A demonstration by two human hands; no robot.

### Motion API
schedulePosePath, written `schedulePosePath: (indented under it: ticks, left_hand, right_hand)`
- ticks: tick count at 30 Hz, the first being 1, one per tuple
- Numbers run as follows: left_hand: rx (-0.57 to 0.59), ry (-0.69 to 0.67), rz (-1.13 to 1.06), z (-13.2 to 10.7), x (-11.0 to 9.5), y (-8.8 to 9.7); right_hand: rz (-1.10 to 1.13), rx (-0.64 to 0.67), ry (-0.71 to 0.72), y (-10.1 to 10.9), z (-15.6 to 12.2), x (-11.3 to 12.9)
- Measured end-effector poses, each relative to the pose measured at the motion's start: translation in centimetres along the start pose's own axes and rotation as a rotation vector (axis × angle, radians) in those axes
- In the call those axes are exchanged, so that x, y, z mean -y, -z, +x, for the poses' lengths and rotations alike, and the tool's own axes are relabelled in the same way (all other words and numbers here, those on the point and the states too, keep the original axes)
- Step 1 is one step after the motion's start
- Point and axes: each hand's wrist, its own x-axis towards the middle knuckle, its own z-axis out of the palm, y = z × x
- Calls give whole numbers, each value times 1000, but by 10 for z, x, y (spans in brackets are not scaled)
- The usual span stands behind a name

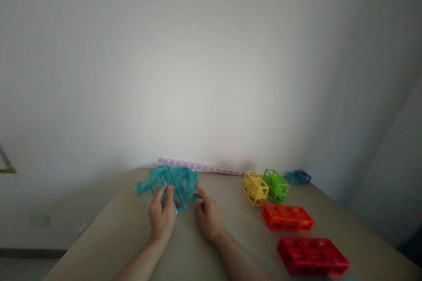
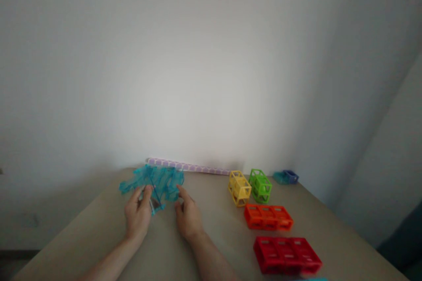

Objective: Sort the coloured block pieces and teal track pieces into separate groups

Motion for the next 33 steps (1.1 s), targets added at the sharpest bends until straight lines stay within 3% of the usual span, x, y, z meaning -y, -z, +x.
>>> schedulePosePath:
  ticks: [2, 6, 8, 14, 23, 33]
  left_hand:
    - [54, 62, -81, 1, 0, -1]
    - [338, 276, -270, -3, 1, -9]
    - [401, 342, -314, -5, 3, -12]
    - [389, 390, -332, -3, 8, -15]
    - [488, 472, -355, -4, 11, -16]
    - [480, 479, -397, -5, 10, -17]
  right_hand:
    - [-19, 31, 16, 1, 0, 0]
    - [10, 14, 3, 0, 1, 2]
    - [38, -10, -16, -1, 2, 4]
    - [123, -170, -82, -1, 5, 2]
    - [353, -342, -214, 4, 11, -8]
    - [678, -341, -271, 2, 9, -3]
